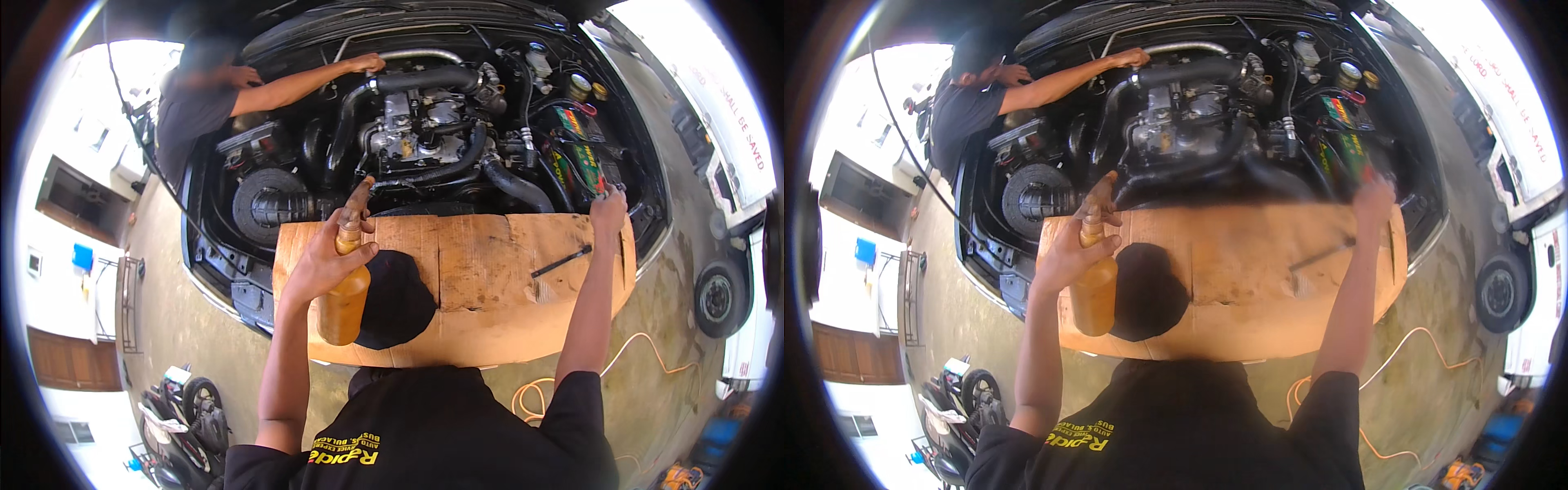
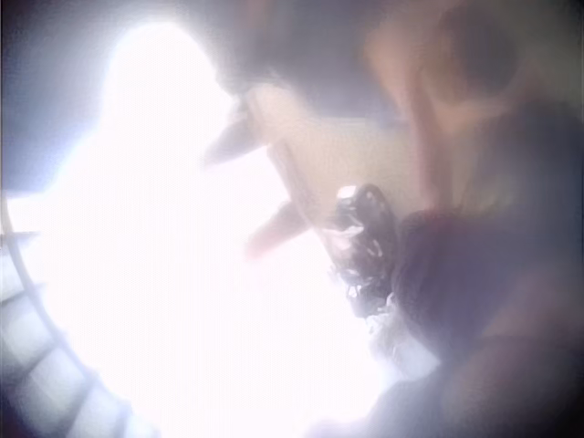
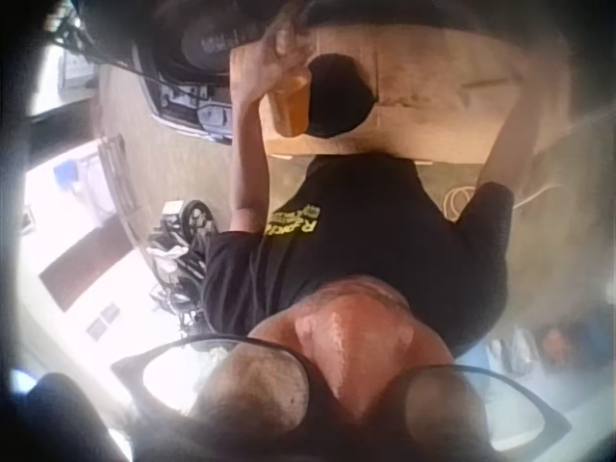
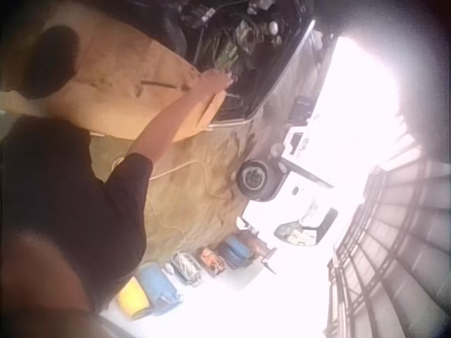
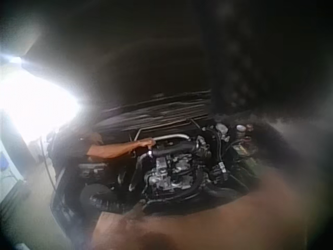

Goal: The person cleans the engine bay of a car by wiping the cardboard cover and scrubbing engine components with a brush and cleaning solution. A coworker assists by rinsing the engine with a pressure washer.

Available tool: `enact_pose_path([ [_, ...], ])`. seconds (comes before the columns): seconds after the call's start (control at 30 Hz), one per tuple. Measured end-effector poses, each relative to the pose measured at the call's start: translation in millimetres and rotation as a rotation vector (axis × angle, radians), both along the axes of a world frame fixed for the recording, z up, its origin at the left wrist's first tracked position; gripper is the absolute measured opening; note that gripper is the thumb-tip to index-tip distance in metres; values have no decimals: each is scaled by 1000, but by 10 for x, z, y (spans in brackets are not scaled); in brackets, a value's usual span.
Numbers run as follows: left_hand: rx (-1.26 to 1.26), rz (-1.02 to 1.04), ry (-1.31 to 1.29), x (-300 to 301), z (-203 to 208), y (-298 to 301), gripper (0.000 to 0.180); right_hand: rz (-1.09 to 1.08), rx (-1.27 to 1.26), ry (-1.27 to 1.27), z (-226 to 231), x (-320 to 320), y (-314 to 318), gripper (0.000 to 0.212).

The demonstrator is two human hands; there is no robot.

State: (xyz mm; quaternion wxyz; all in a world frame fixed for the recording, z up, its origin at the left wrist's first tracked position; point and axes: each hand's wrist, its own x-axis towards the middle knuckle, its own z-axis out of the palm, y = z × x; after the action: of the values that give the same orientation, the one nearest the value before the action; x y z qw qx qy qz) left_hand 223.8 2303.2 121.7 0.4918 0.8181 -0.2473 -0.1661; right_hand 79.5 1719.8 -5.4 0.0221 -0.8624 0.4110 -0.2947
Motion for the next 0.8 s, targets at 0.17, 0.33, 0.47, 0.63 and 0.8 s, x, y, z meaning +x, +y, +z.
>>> enact_pose_path([
  [0.17,-6,-28,-37,26,104,25,61,41,-100,-237,196,405,825,32],
  [0.33,-116,-54,202,187,119,-155,57,658,182,-474,149,976,2118,29],
  [0.47,-164,20,215,440,106,-291,42,869,589,-379,321,1234,2871,31],
  [0.63,-98,51,192,672,-49,-603,41,1142,1108,-464,582,1509,3232,66],
  [0.8,-49,-43,110,752,-170,-736,63,1107,1351,-512,646,1697,3446,98],
])
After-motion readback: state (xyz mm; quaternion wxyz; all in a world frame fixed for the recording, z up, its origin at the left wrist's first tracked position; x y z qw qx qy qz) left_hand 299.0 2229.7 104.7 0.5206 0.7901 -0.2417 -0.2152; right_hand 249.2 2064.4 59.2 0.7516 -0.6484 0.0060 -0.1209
